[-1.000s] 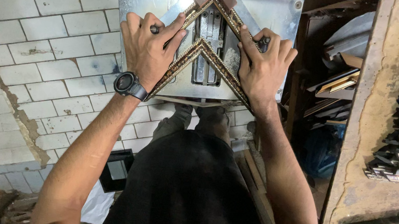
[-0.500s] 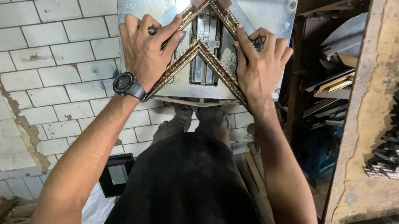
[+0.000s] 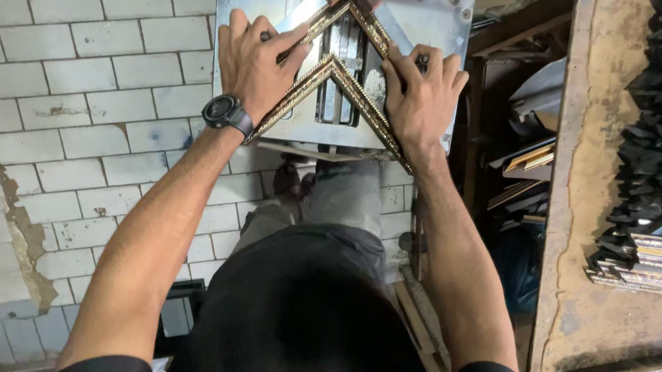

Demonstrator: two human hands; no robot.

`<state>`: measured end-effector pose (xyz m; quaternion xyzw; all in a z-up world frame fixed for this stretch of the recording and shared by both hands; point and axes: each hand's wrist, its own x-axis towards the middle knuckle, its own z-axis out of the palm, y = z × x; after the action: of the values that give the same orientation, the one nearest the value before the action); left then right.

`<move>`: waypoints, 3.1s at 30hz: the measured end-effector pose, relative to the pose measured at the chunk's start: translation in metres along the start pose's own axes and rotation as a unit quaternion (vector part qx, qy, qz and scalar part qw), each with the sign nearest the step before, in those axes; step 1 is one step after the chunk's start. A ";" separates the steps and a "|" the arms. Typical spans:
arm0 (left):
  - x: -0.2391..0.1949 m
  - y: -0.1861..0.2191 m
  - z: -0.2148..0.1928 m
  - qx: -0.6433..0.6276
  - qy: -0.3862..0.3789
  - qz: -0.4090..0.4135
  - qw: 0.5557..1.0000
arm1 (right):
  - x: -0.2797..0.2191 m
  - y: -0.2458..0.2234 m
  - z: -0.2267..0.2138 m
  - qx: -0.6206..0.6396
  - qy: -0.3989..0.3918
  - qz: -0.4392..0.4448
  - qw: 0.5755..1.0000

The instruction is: The person repeatedly picks up pre-cut gold frame pieces from a table, places them into a corner-joining machine, and secures the corners to form complete frames. Finished frames are stacked on the table.

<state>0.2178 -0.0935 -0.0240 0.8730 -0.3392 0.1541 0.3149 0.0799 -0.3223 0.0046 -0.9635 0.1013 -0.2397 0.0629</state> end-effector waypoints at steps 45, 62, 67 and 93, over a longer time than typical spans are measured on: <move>-0.039 -0.001 -0.044 0.051 0.004 -0.040 0.998 | -0.037 0.015 -0.029 -0.018 -0.077 0.035 0.996; -0.005 0.007 -0.010 0.066 -0.034 0.016 0.997 | 0.010 -0.003 -0.002 0.081 -0.033 0.032 0.996; 0.001 0.005 -0.010 0.045 -0.045 0.000 0.998 | 0.015 -0.001 0.000 0.067 -0.046 0.042 0.996; -0.002 0.005 -0.006 0.021 -0.030 -0.003 0.999 | 0.020 -0.009 -0.002 0.050 -0.041 0.057 0.996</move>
<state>0.2122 -0.0912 -0.0180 0.8846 -0.3426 0.1337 0.2869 0.0978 -0.3185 0.0165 -0.9609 0.1410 -0.2006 0.1289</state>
